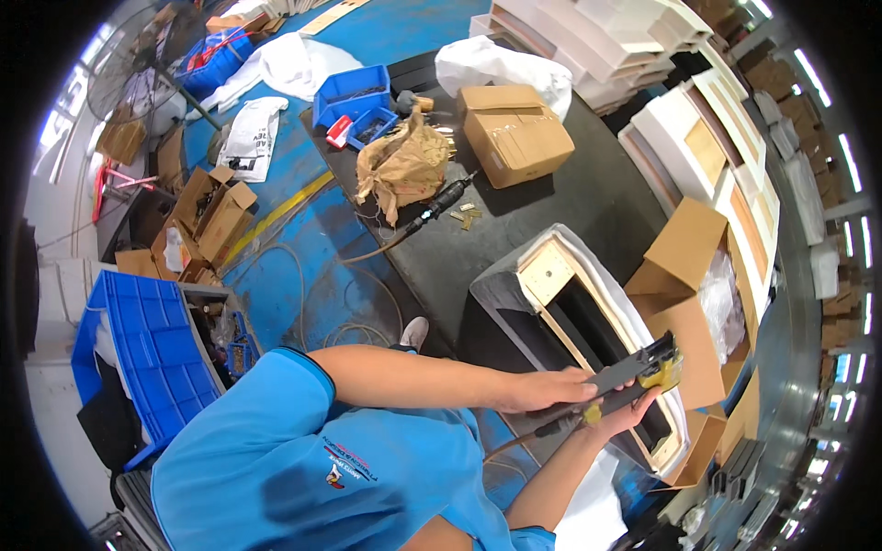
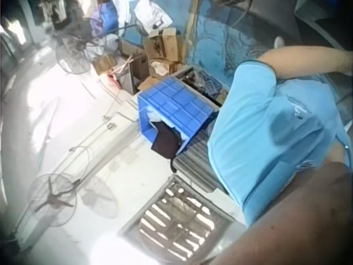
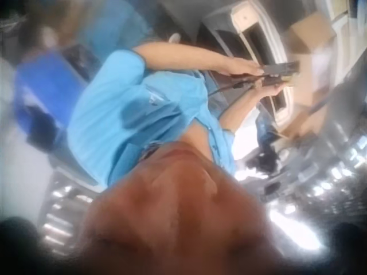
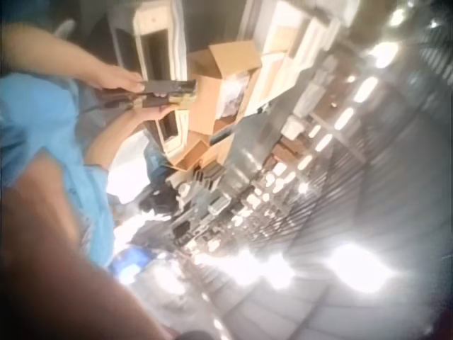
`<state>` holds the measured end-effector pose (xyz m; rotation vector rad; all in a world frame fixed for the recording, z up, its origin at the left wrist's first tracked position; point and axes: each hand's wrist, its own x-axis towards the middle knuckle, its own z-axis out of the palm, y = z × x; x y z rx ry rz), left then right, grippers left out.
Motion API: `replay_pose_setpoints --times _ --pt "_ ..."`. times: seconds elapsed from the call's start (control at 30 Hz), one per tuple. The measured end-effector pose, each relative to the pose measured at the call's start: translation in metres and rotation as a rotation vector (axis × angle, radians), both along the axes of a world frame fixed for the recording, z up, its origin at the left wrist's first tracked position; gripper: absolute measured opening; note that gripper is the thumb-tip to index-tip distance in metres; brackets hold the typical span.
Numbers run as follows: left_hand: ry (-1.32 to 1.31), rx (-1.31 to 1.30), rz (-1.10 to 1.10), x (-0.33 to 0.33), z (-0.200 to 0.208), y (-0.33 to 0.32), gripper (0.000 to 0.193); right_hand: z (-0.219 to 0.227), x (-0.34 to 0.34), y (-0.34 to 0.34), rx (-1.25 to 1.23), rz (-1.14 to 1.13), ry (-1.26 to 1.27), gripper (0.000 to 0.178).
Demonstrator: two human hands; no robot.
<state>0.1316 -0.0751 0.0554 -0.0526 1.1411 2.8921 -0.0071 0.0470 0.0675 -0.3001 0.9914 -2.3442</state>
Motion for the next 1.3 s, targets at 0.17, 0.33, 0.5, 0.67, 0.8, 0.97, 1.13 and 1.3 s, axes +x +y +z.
replay_pose_setpoints --times 0.17,0.33,0.5,0.67,0.8,0.97,1.13,1.3 --pt "-0.264 -0.333 -0.046 0.101 -0.036 -0.110 0.048 -0.003 -0.016 -0.039 0.087 -0.211 0.031 0.054" --pt "-0.683 -0.416 0.207 0.231 -0.136 -0.263 0.029 -0.031 -0.029 -0.044 0.303 -0.113 -0.023 0.055" --pt "-0.941 -0.240 0.720 0.300 -0.265 -0.447 0.023 -0.031 -0.023 -0.064 0.607 -0.134 -0.002 0.057" --pt "-1.189 -0.249 0.943 0.301 -0.341 -0.637 0.038 -0.018 -0.001 -0.082 0.903 -0.367 -0.202 0.057" --pt "-1.384 -1.026 1.268 0.321 -0.448 -0.766 0.057 -0.030 -0.008 -0.047 1.217 -0.333 -0.116 0.079" --pt "-1.290 -0.376 0.877 0.306 -0.473 -0.810 0.052 -0.026 0.027 -0.102 1.720 -0.569 -0.041 0.084" --pt "-1.589 -1.183 0.525 0.307 -0.469 -0.806 0.044 -0.008 0.019 -0.193 1.914 -0.433 0.380 0.073" --pt "-1.483 -1.822 0.458 0.274 -0.469 -0.809 0.036 -0.028 -0.005 -0.159 1.855 -0.328 0.719 0.067"
